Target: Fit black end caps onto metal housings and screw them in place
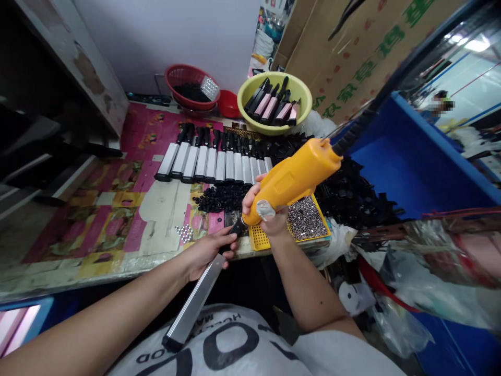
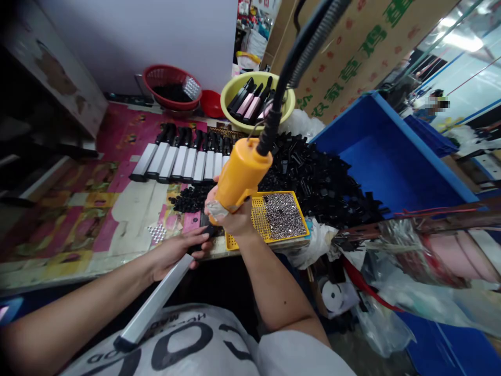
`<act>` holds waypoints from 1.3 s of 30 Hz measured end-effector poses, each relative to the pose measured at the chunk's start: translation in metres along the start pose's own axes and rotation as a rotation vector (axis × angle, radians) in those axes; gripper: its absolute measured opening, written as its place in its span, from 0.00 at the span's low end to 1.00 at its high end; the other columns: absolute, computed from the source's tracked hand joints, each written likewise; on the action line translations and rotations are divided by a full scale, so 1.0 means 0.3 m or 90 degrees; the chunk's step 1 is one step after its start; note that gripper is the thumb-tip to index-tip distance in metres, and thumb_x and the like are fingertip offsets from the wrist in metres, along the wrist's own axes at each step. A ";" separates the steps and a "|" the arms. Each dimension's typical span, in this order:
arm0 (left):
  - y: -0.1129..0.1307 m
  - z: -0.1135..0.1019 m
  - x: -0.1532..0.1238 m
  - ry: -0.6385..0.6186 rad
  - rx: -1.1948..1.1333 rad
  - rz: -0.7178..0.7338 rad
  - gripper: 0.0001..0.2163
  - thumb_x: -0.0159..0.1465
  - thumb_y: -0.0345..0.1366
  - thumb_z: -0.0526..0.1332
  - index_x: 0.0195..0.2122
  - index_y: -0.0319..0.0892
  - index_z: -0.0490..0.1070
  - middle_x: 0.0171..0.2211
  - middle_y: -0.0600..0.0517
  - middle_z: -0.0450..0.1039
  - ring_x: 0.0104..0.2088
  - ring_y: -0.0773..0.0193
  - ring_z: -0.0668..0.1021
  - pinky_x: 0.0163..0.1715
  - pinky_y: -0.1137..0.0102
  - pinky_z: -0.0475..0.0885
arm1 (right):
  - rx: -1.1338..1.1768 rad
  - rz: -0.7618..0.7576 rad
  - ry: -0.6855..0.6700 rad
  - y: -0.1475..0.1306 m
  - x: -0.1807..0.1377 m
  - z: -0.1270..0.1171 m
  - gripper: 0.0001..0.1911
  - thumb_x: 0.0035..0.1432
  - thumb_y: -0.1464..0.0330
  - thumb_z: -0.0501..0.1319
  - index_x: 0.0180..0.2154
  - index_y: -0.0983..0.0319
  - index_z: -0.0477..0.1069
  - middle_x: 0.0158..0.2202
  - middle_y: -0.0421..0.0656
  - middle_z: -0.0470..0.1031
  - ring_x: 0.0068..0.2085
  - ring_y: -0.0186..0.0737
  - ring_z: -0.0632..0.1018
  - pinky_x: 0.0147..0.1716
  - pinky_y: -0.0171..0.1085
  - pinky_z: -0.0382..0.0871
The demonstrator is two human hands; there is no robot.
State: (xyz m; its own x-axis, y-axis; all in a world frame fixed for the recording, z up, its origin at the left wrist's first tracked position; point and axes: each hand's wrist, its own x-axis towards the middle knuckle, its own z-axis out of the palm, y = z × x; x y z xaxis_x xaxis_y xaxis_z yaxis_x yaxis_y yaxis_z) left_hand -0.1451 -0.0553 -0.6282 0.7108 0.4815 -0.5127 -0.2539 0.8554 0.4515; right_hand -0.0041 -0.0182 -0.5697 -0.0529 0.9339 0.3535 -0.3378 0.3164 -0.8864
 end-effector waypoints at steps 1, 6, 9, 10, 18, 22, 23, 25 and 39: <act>-0.001 0.001 0.000 0.003 0.000 0.003 0.12 0.60 0.33 0.59 0.45 0.44 0.61 0.26 0.56 0.58 0.19 0.76 0.63 0.14 0.80 0.65 | 0.002 -0.010 0.010 0.001 0.001 -0.005 0.26 0.43 0.53 0.64 0.41 0.56 0.59 0.23 0.34 0.65 0.19 0.30 0.67 0.17 0.33 0.63; -0.003 0.009 -0.002 0.033 0.012 0.008 0.14 0.60 0.33 0.59 0.46 0.44 0.60 0.25 0.57 0.58 0.18 0.76 0.63 0.14 0.80 0.65 | -0.006 -0.040 0.051 0.011 -0.007 -0.027 0.29 0.45 0.53 0.62 0.46 0.57 0.57 0.24 0.35 0.64 0.20 0.29 0.67 0.19 0.33 0.64; -0.002 0.013 -0.004 0.043 0.017 0.007 0.16 0.59 0.33 0.59 0.48 0.44 0.60 0.25 0.57 0.59 0.18 0.76 0.63 0.13 0.80 0.65 | -0.040 -0.037 0.068 0.015 -0.008 -0.036 0.30 0.45 0.51 0.60 0.47 0.57 0.57 0.23 0.34 0.63 0.19 0.29 0.66 0.19 0.33 0.64; -0.002 0.013 -0.005 0.043 0.015 0.007 0.16 0.59 0.33 0.60 0.48 0.44 0.61 0.25 0.57 0.59 0.18 0.76 0.63 0.13 0.80 0.65 | -0.050 -0.033 0.071 0.015 -0.007 -0.038 0.30 0.45 0.50 0.59 0.47 0.57 0.57 0.23 0.34 0.62 0.19 0.29 0.66 0.19 0.33 0.64; -0.008 -0.006 0.006 0.028 0.003 0.015 0.13 0.58 0.34 0.61 0.44 0.43 0.62 0.25 0.57 0.61 0.18 0.76 0.64 0.13 0.80 0.65 | -0.055 -0.042 0.090 0.019 0.002 -0.029 0.29 0.46 0.51 0.59 0.47 0.56 0.57 0.24 0.34 0.63 0.19 0.29 0.67 0.18 0.31 0.63; -0.010 -0.013 0.005 0.022 0.007 0.007 0.11 0.58 0.35 0.62 0.41 0.41 0.64 0.28 0.54 0.66 0.19 0.74 0.67 0.14 0.80 0.65 | -0.067 -0.016 -0.052 -0.055 0.017 -0.034 0.29 0.47 0.51 0.59 0.47 0.57 0.58 0.24 0.35 0.64 0.20 0.30 0.68 0.18 0.33 0.64; -0.007 -0.014 0.000 0.023 0.008 0.004 0.10 0.58 0.36 0.62 0.39 0.40 0.65 0.29 0.52 0.67 0.20 0.74 0.69 0.15 0.80 0.66 | -0.084 -0.032 -0.056 -0.091 0.024 -0.042 0.28 0.48 0.50 0.58 0.47 0.56 0.58 0.24 0.35 0.64 0.20 0.31 0.68 0.18 0.33 0.65; 0.006 -0.018 -0.016 0.029 0.013 0.007 0.10 0.58 0.37 0.62 0.37 0.37 0.67 0.31 0.49 0.69 0.24 0.71 0.72 0.18 0.78 0.70 | -0.153 -0.102 0.016 -0.176 0.035 -0.060 0.27 0.50 0.49 0.56 0.48 0.55 0.58 0.25 0.36 0.63 0.22 0.32 0.69 0.21 0.34 0.67; 0.071 0.008 -0.226 -0.070 0.279 0.136 0.17 0.60 0.46 0.58 0.47 0.42 0.65 0.33 0.48 0.71 0.24 0.66 0.74 0.22 0.73 0.69 | -0.290 0.167 0.050 0.028 -0.107 0.024 0.15 0.60 0.63 0.50 0.47 0.61 0.65 0.34 0.44 0.72 0.33 0.38 0.76 0.33 0.40 0.72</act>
State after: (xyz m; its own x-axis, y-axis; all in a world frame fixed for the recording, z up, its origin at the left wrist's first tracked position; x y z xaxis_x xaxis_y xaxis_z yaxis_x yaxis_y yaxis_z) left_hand -0.1972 -0.0703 -0.5822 0.7437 0.5942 -0.3064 -0.1178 0.5676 0.8148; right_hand -0.0119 -0.0468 -0.5863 -0.0045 0.9954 0.0952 0.1204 0.0951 -0.9882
